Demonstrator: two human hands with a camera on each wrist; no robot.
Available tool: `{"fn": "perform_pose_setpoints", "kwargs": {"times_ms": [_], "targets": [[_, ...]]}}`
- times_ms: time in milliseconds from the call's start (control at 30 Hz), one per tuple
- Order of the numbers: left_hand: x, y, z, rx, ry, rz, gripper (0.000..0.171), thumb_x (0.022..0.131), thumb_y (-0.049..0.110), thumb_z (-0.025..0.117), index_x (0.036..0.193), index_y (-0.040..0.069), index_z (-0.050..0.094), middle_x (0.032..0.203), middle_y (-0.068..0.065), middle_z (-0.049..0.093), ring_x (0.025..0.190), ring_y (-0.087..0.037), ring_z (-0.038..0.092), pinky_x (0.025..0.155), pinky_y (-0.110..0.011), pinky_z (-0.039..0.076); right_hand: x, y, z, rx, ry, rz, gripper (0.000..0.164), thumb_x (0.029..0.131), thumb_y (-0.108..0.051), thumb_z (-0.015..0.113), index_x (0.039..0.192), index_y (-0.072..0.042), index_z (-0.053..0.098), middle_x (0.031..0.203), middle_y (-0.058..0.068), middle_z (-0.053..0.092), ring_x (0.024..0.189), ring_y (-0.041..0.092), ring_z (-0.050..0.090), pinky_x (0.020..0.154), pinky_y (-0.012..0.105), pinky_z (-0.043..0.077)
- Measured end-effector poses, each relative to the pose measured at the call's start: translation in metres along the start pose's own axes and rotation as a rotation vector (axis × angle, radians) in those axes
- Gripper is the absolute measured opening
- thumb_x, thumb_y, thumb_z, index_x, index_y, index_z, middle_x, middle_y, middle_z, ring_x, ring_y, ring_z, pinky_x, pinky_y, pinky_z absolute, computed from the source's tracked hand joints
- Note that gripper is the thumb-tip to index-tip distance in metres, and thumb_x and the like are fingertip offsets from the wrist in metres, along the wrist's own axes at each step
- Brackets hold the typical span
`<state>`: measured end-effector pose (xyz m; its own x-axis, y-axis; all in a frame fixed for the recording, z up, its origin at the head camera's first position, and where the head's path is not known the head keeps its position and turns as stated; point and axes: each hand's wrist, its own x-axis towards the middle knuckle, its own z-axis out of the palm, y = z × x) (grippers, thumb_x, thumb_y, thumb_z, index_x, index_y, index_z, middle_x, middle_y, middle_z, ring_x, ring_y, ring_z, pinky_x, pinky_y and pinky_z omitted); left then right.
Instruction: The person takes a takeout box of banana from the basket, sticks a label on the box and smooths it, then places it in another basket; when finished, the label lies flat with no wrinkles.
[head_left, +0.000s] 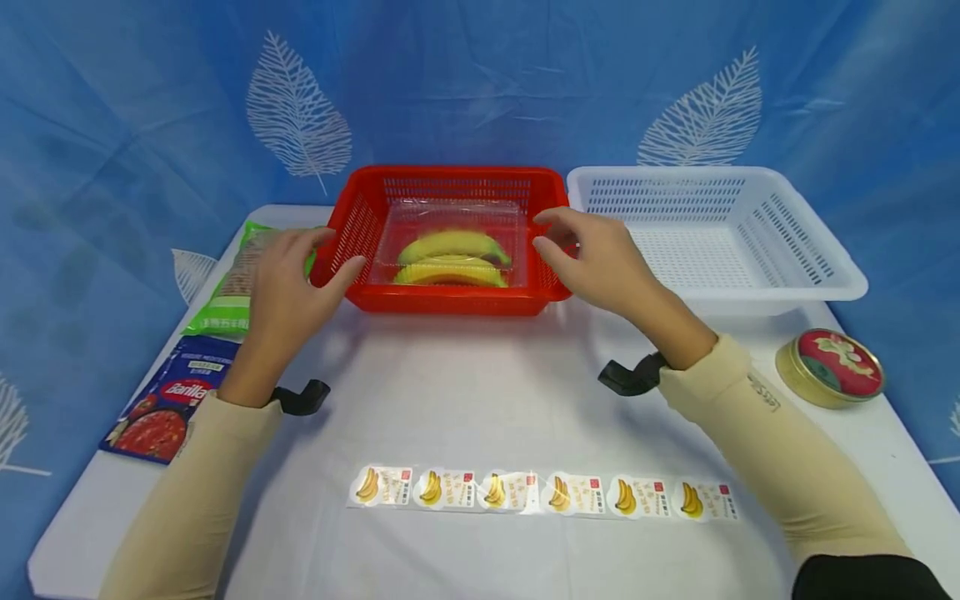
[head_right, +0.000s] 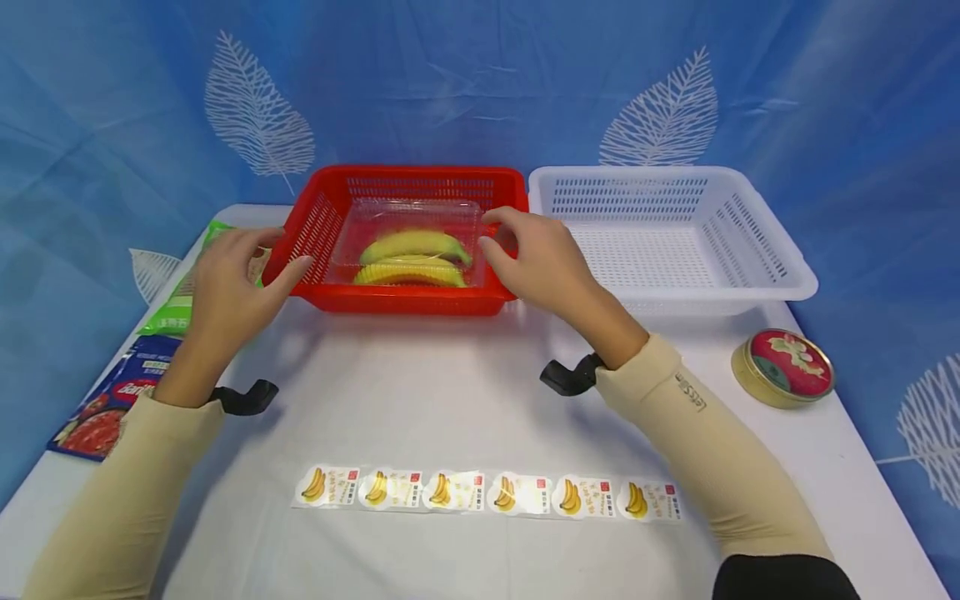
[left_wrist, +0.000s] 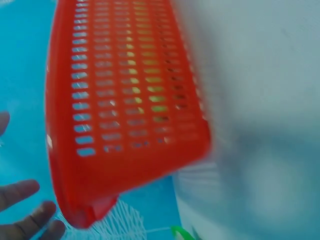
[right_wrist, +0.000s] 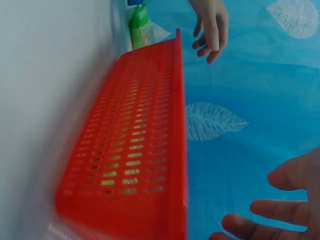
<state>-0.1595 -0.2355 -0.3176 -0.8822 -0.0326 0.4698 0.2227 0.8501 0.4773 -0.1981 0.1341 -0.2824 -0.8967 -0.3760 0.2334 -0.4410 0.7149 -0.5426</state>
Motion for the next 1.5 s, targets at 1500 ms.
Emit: {"fn": "perform_pose_setpoints", "kwargs": {"times_ms": [1500], "targets": [[-0.021, -0.026, 0.034, -0.169, -0.133, -0.293, 0.093, 0.092, 0.063, 0.063, 0.165, 0.023, 0.021, 0.145, -0.019, 0.044, 0.134, -0.037, 0.042, 0.098, -0.064, 0.049, 0.093, 0.013, 0.079, -0.086, -0.190, 0.365, 0.060, 0.109, -0.029, 0.035, 0.164, -0.016, 0.014, 0.127, 0.026, 0.061, 0.128, 0.044, 0.053, 0.114, 0.052, 0.036]]}}
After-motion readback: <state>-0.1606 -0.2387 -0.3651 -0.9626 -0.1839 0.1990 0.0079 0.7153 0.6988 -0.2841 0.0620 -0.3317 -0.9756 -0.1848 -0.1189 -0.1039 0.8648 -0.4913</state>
